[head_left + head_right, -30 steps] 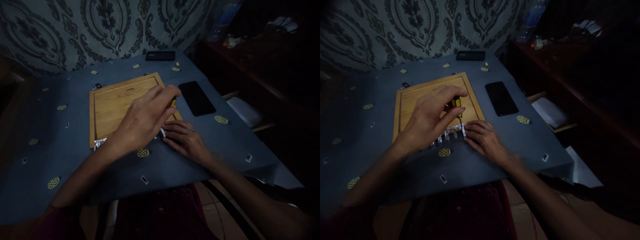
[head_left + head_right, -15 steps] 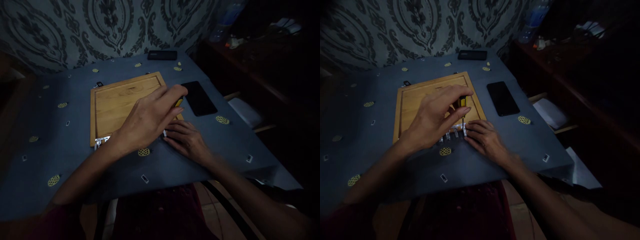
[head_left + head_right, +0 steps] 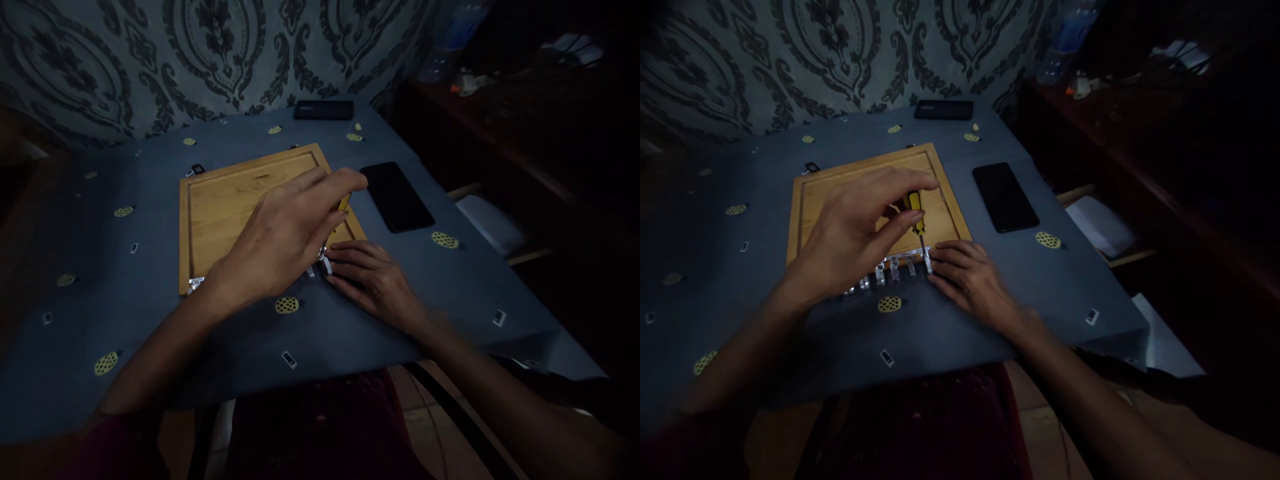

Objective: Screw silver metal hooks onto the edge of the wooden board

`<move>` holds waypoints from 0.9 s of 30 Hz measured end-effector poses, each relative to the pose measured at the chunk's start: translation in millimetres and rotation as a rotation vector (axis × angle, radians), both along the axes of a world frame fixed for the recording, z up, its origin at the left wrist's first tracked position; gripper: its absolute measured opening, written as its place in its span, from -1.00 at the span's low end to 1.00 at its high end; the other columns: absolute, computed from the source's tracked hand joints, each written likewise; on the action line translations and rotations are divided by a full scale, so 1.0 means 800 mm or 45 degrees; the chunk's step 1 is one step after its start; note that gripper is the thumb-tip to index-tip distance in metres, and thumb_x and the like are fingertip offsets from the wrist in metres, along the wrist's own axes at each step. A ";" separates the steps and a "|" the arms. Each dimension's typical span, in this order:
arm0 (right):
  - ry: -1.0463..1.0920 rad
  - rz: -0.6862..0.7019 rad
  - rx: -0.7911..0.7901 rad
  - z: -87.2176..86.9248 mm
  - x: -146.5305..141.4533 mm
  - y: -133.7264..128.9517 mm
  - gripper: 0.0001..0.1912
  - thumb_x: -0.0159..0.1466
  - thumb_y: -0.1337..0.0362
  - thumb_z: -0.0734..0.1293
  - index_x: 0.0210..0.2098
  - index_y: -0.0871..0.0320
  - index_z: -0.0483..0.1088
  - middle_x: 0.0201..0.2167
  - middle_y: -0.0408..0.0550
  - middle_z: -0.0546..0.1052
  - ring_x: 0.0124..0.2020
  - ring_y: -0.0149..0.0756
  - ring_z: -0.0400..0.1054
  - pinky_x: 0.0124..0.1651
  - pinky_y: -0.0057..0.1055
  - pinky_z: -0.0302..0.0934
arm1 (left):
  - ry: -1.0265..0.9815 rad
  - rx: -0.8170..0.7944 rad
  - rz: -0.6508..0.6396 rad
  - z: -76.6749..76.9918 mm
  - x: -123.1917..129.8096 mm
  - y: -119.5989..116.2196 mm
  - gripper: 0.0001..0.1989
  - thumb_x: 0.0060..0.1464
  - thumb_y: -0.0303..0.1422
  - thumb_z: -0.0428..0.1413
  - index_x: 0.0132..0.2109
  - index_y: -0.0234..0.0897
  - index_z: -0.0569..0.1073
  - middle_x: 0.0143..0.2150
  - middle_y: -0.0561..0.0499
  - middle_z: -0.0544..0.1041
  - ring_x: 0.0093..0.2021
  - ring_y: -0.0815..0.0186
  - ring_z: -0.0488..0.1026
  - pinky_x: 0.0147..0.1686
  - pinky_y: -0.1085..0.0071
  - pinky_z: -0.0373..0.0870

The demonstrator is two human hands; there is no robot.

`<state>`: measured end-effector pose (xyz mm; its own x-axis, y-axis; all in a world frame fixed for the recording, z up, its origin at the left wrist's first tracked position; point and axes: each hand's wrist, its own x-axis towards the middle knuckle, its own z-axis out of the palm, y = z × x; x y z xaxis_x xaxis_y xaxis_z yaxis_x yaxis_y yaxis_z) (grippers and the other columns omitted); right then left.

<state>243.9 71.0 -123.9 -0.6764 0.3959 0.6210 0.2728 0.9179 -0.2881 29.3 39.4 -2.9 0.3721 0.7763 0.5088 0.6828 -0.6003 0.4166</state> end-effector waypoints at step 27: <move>0.001 -0.011 -0.041 0.001 0.000 0.001 -0.87 0.43 0.31 0.37 -0.13 0.12 0.61 -0.09 0.03 0.70 0.05 -0.04 0.56 0.05 -0.02 0.49 | -0.051 -0.054 0.049 -0.006 0.011 -0.001 -0.81 0.40 -0.28 0.09 0.08 -0.11 0.52 -0.10 0.00 0.56 -0.18 0.30 0.55 -0.20 0.40 0.57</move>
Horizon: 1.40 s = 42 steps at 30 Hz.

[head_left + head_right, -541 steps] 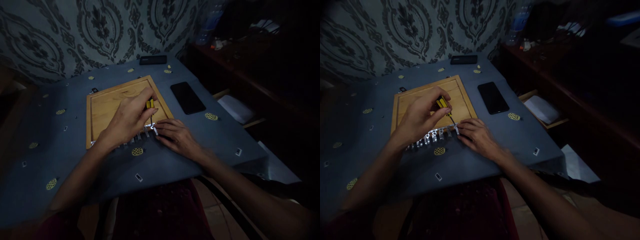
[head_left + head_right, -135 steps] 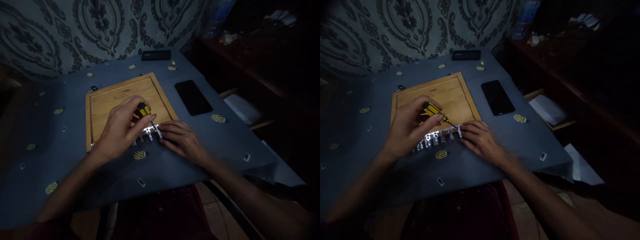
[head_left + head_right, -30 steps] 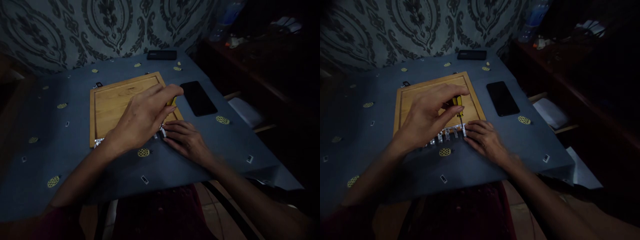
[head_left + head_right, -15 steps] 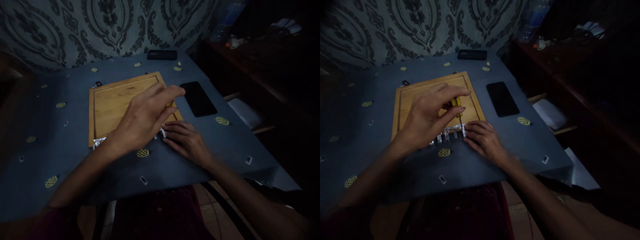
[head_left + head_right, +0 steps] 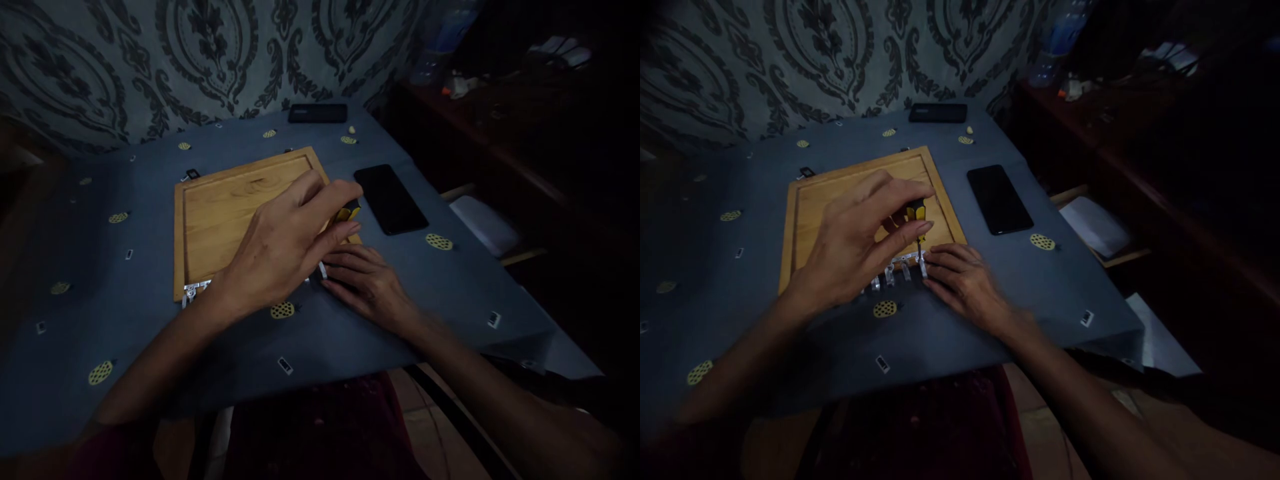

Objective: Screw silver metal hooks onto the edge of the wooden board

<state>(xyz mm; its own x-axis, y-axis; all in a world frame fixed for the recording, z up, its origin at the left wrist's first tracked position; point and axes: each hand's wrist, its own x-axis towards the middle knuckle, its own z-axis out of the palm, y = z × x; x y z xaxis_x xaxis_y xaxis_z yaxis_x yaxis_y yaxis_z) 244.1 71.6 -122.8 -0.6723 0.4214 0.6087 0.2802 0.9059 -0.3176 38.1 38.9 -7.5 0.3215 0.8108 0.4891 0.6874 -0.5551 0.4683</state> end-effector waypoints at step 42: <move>-0.026 0.031 -0.192 0.004 0.005 0.000 -0.73 0.48 0.28 0.33 0.11 0.11 0.57 0.03 0.00 0.68 0.15 -0.09 0.48 0.19 -0.01 0.42 | 0.079 -0.064 0.147 0.018 -0.014 -0.011 -0.72 0.30 -0.34 0.24 0.13 -0.09 0.51 0.01 0.02 0.63 -0.15 0.31 0.61 -0.15 0.37 0.61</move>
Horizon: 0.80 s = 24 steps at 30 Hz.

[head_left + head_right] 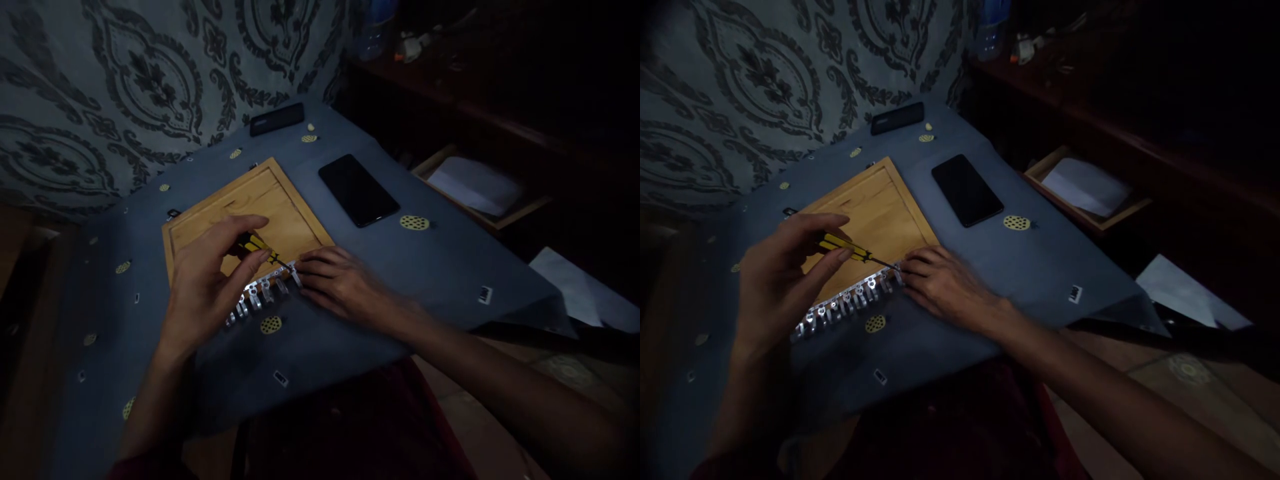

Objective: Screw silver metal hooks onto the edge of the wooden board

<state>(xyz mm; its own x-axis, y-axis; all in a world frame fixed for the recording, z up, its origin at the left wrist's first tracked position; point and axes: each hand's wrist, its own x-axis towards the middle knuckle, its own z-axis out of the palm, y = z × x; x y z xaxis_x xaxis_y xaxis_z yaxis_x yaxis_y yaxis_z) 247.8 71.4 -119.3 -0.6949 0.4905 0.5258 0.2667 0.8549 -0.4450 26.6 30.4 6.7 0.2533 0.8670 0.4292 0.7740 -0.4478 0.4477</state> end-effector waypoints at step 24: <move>-0.014 0.006 -0.016 0.005 0.002 -0.003 -0.73 0.51 0.28 0.27 0.09 0.19 0.56 0.05 0.01 0.67 0.17 -0.10 0.45 0.23 -0.04 0.37 | -0.037 -0.085 -0.028 0.002 -0.001 0.002 -0.73 0.31 -0.37 0.23 0.11 -0.01 0.54 -0.02 0.05 0.65 -0.04 0.22 0.62 -0.10 0.26 0.66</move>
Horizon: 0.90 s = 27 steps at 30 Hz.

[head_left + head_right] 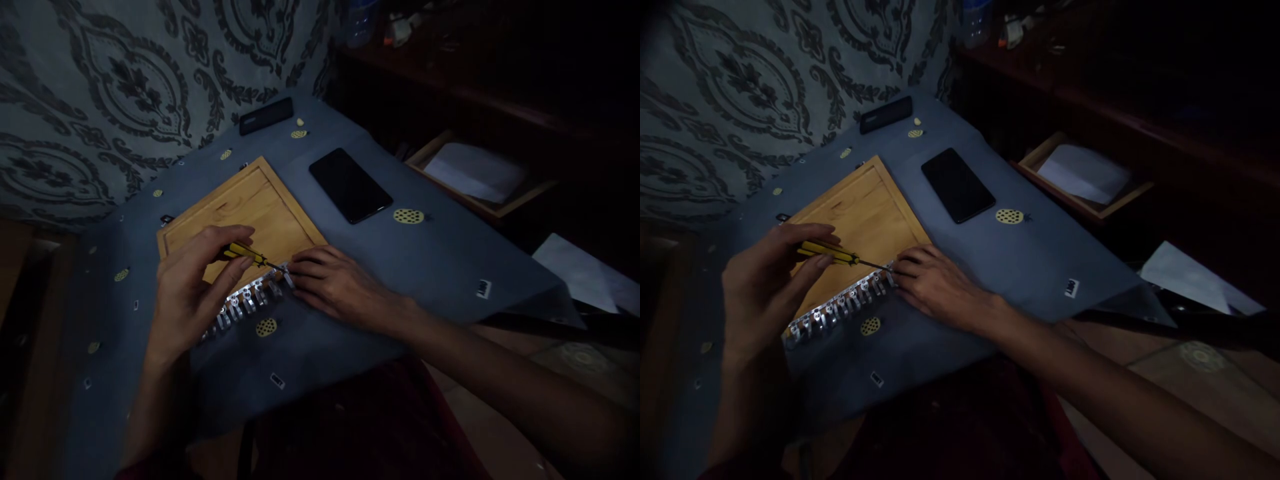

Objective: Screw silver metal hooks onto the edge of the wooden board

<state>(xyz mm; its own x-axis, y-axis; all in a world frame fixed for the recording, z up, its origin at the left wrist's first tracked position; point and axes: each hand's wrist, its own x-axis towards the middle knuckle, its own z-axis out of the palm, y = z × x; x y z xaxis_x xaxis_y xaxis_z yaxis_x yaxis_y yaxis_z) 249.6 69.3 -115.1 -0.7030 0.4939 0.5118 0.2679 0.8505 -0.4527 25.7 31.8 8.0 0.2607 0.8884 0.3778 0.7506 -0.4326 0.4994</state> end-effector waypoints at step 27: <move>0.005 0.010 -0.040 -0.005 -0.001 0.001 -0.70 0.51 0.26 0.28 0.13 0.18 0.54 0.07 0.02 0.66 0.20 -0.08 0.44 0.24 0.00 0.37 | 0.040 0.117 0.106 -0.004 0.002 -0.003 -0.77 0.27 -0.37 0.27 0.06 -0.07 0.55 -0.07 0.12 0.64 -0.14 0.37 0.62 -0.12 0.42 0.61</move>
